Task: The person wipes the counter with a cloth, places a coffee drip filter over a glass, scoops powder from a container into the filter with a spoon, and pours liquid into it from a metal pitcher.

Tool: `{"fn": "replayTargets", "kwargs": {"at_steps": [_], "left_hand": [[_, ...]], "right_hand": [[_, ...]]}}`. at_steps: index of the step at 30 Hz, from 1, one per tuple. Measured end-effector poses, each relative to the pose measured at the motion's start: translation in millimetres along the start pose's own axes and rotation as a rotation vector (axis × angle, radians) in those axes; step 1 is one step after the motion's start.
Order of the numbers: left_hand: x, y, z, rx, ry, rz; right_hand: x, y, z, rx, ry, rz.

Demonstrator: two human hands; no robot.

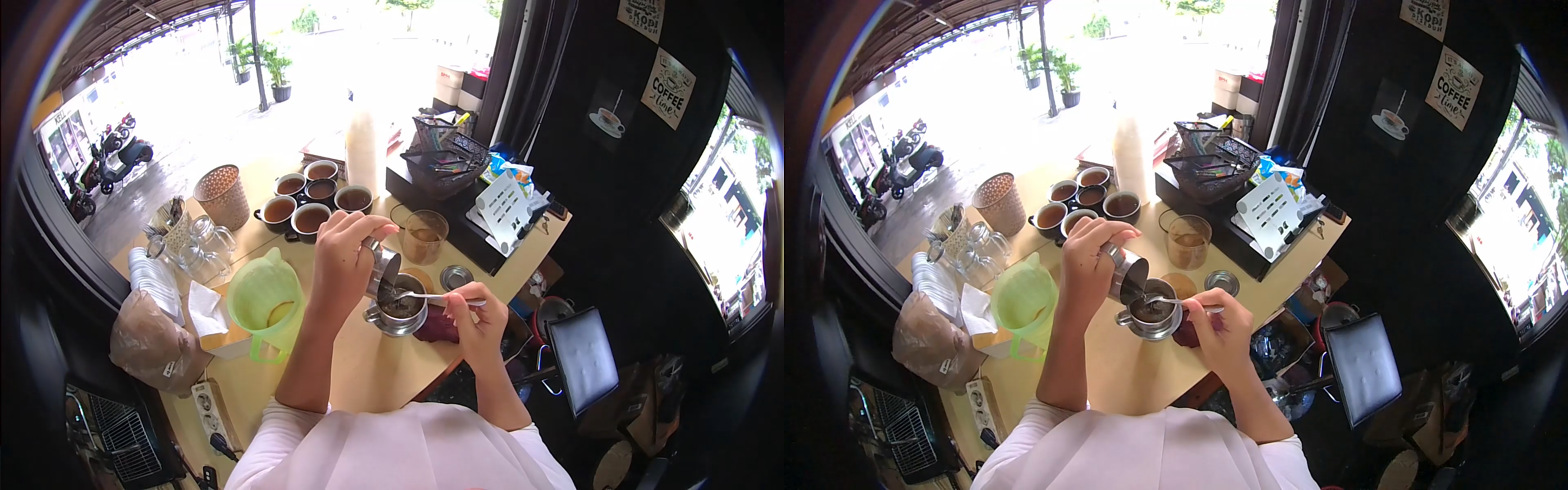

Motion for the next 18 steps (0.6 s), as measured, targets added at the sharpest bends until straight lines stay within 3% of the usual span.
{"fn": "replayTargets", "kwargs": {"at_steps": [5, 8, 11, 14, 18], "left_hand": [[-1, 0, 0, -0.006, -0.015, 0.000], [1, 0, -1, -0.019, -0.005, -0.002], [4, 1, -1, -0.037, 0.033, 0.022], [6, 1, -3, -0.048, 0.082, 0.061], [11, 2, -5, -0.090, 0.149, 0.127]], "right_hand": [[3, -1, -2, 0.048, 0.194, 0.093], [3, 2, -1, 0.033, -0.009, -0.013], [6, 2, -2, -0.016, 0.012, -0.015], [-1, 1, -3, 0.027, 0.230, 0.116], [1, 4, -1, 0.003, -0.017, 0.003]]}}
Point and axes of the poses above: each hand's wrist, its own y-axis away from the middle knuckle, its own z-axis out of the back of the hand, x = y × z, the point moved 2 cm from there along -y, towards the middle knuckle, and after that the axes turned 11 degrees about -z, right-handed, at the moved point
